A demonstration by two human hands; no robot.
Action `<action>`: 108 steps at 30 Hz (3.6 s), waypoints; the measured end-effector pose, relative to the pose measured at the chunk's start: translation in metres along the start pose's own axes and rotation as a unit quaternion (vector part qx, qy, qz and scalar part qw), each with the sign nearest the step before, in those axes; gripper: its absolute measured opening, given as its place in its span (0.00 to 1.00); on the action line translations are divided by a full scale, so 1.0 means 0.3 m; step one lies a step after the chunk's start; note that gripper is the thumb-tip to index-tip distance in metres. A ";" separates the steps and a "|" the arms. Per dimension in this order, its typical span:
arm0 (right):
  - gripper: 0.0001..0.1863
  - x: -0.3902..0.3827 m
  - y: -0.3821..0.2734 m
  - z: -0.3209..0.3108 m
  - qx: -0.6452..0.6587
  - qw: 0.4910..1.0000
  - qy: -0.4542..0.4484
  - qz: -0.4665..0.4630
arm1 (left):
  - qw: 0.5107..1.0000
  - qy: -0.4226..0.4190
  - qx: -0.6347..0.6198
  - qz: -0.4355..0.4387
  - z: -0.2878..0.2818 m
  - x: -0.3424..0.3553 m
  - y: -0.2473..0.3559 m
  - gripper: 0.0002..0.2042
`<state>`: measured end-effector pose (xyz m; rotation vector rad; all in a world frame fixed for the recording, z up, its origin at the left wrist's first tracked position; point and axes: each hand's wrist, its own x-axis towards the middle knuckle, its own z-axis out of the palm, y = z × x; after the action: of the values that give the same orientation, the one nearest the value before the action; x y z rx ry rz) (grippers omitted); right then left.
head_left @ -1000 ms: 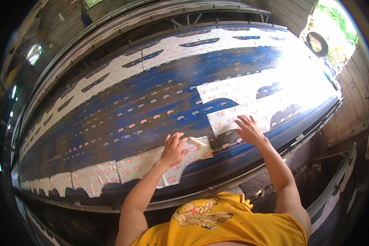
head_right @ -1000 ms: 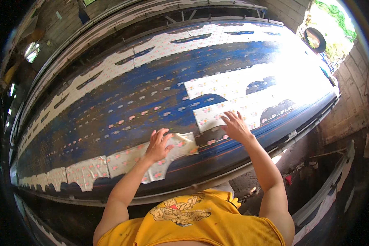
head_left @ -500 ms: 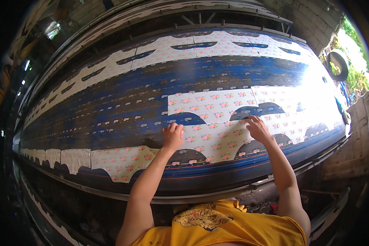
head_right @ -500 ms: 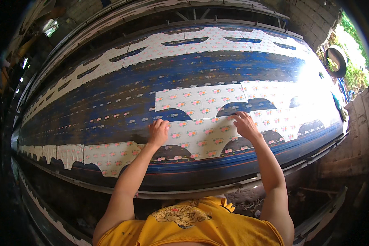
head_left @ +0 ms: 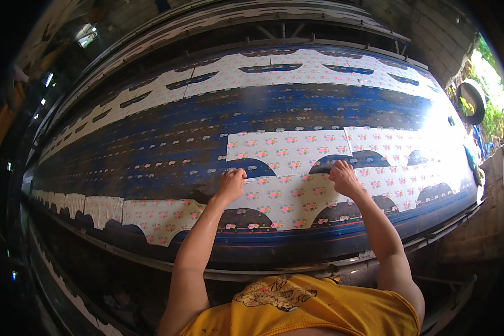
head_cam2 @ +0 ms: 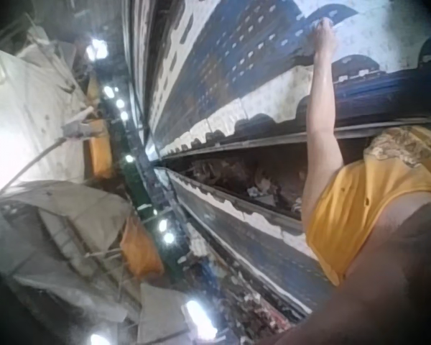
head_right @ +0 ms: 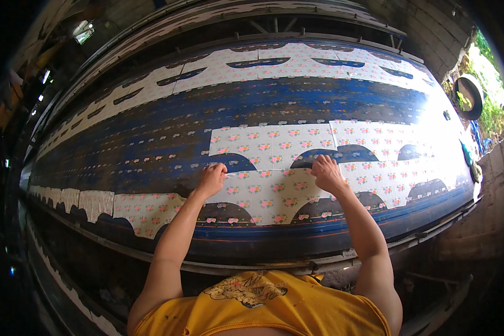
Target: The person repeatedly picks up patterned fabric pieces from a large blue surface and places them in a row, aligning them with previously placed pieces. The person handles the fabric by hand, smoothing and adjusting each piece as it is laid down.
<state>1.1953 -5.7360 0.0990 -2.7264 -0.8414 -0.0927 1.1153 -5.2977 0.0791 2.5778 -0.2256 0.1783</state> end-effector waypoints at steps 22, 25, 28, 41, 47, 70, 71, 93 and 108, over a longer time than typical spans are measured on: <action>0.05 -0.030 -0.119 -0.337 0.123 0.984 0.116 -0.065 | 0.982 0.117 -0.021 0.147 -0.311 -0.005 0.182 0.07; 0.04 0.062 -0.053 -0.317 0.119 0.982 0.138 -0.057 | 0.980 0.129 0.015 0.150 -0.302 0.075 0.124 0.07; 0.05 0.175 0.015 -0.265 0.114 0.984 0.129 -0.041 | 0.981 0.119 0.042 0.149 -0.253 0.178 0.045 0.06; 0.13 0.506 0.241 -0.013 0.053 0.997 0.046 0.030 | 0.987 0.024 0.117 0.107 -0.061 0.538 -0.210 0.06; 0.15 0.527 0.256 0.011 0.026 0.997 0.044 0.049 | 0.984 -0.022 0.162 0.071 -0.026 0.570 -0.231 0.08; 0.10 0.524 0.251 0.047 0.029 0.994 0.047 0.097 | 0.995 -0.076 -0.012 -0.058 -0.049 0.590 -0.172 0.06; 0.10 0.530 0.243 0.047 0.028 0.993 0.075 0.089 | 0.997 -0.055 -0.007 -0.046 -0.053 0.581 -0.169 0.06; 0.11 0.114 -0.046 -0.320 0.000 0.989 0.142 -0.043 | 0.954 0.242 0.022 0.174 -0.300 0.133 0.141 0.13; 0.03 -0.256 -0.314 -0.436 0.230 0.970 0.065 -0.033 | 0.957 0.206 0.106 0.177 -0.455 -0.390 0.247 0.10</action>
<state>1.0818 -5.7409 0.2367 -2.2346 -0.8004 -0.0771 0.9753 -5.2731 0.2120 2.6106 -0.5336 0.9034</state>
